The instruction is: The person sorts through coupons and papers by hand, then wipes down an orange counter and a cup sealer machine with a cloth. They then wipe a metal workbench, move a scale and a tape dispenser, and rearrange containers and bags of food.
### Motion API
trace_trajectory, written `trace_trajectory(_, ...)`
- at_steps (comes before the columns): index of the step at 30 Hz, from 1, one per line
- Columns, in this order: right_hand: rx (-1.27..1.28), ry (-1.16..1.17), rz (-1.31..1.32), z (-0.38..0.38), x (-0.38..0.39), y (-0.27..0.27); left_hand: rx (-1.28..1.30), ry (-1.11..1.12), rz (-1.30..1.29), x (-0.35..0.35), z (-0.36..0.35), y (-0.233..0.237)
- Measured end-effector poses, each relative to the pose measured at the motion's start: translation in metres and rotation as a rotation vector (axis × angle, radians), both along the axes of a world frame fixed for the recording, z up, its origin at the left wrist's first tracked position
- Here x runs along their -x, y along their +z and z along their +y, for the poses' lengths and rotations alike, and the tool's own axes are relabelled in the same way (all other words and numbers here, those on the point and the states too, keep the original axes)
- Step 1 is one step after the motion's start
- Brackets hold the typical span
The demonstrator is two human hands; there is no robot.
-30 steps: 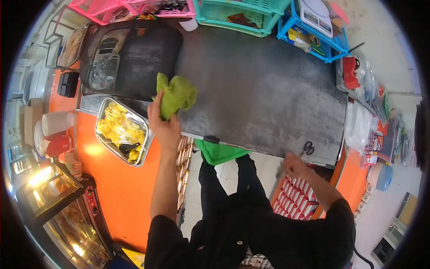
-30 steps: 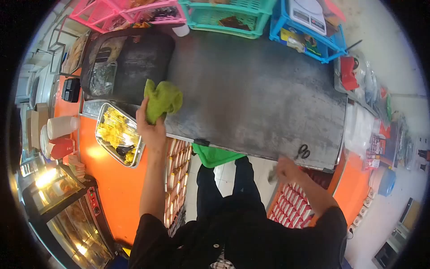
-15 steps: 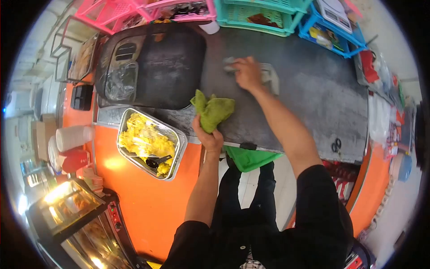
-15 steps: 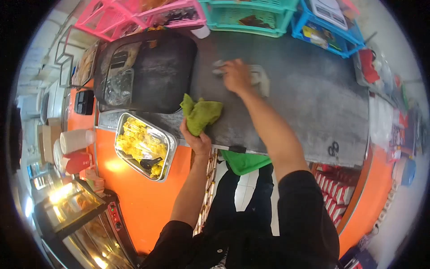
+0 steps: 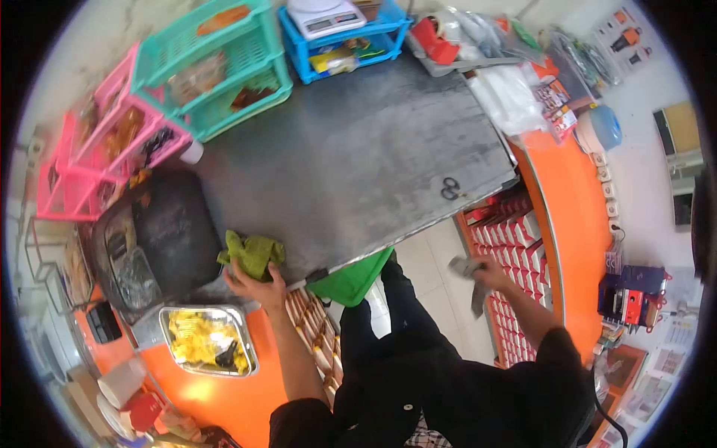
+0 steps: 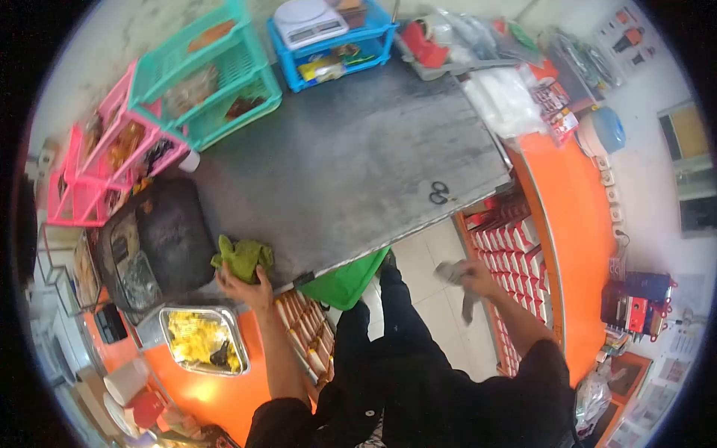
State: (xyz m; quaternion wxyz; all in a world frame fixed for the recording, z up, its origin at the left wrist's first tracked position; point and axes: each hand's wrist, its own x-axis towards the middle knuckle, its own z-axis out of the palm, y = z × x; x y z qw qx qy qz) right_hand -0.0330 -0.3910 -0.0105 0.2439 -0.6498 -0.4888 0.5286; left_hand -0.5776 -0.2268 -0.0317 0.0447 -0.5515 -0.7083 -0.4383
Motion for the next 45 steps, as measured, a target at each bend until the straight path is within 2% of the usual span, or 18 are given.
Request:
trace_trajectory(1,0.048,-0.337,0.126,-0.011,-0.021,0.013,0.058,0.13,0.136,-0.021,0.001,0.016)
trace_trajectory(3,-0.063,-0.747,0.063,0.002,-0.081,0.013,-0.039,-0.131,0.055,-0.092,0.02,0.037)
trace_trajectory(4,-0.156,-0.815,0.171,0.028,-0.099,0.02,-0.03,-0.356,-0.207,-0.149,0.027,0.041)
trace_trajectory(5,-0.249,-0.874,0.278,0.062,-0.114,0.037,0.037,-0.558,-0.008,-0.198,0.036,0.073)
trace_trajectory(7,-0.333,-1.029,0.438,0.126,-0.131,0.048,0.227,-0.998,-0.155,-0.298,0.053,0.079)
trace_trajectory(10,-0.413,-0.997,0.536,0.209,-0.181,0.024,0.285,-1.105,-0.011,-0.391,0.06,0.032)
trace_trajectory(12,-0.503,-0.755,-0.315,0.249,-0.214,0.0,0.312,-1.231,0.242,-0.41,0.062,-0.009)
trace_trajectory(13,-0.495,-0.75,-0.298,0.258,-0.211,-0.015,0.327,-1.221,0.254,-0.413,0.061,-0.02)
trace_trajectory(15,-0.47,-0.325,-1.095,0.282,-0.195,-0.051,0.361,-1.182,0.218,-0.409,0.06,-0.033)
trace_trajectory(16,-0.374,-0.27,-1.064,0.286,-0.182,-0.073,0.369,-1.166,0.236,-0.4,0.055,-0.036)
trace_trajectory(19,-0.465,-0.527,-1.243,0.328,-0.129,-0.085,0.403,-1.164,0.075,-0.348,0.045,-0.033)
trace_trajectory(25,-0.547,-0.434,-1.034,0.424,-0.057,-0.073,0.702,-0.898,-0.204,-0.283,0.006,0.059)
trace_trajectory(28,-0.725,-0.13,-0.917,0.455,-0.021,-0.079,0.777,-0.651,-0.372,-0.259,-0.014,0.067)
trace_trajectory(30,-0.811,-0.165,-0.577,0.474,-0.001,-0.072,0.752,-0.592,-0.421,-0.247,-0.026,0.074)
trace_trajectory(34,-0.941,-0.347,-0.611,0.554,0.005,-0.055,0.753,-0.494,-0.529,-0.205,-0.076,0.05)
trace_trajectory(36,-0.627,-0.155,-0.777,0.597,-0.007,-0.074,0.77,-0.454,-0.57,-0.205,-0.071,0.06)
trace_trajectory(39,-0.857,-0.058,-0.867,0.579,-0.012,-0.071,0.576,-0.486,-0.359,-0.206,-0.047,0.069)
trace_trajectory(45,-0.721,0.286,-0.654,0.491,-0.031,-0.045,0.333,-0.242,-0.267,-0.177,0.032,0.007)
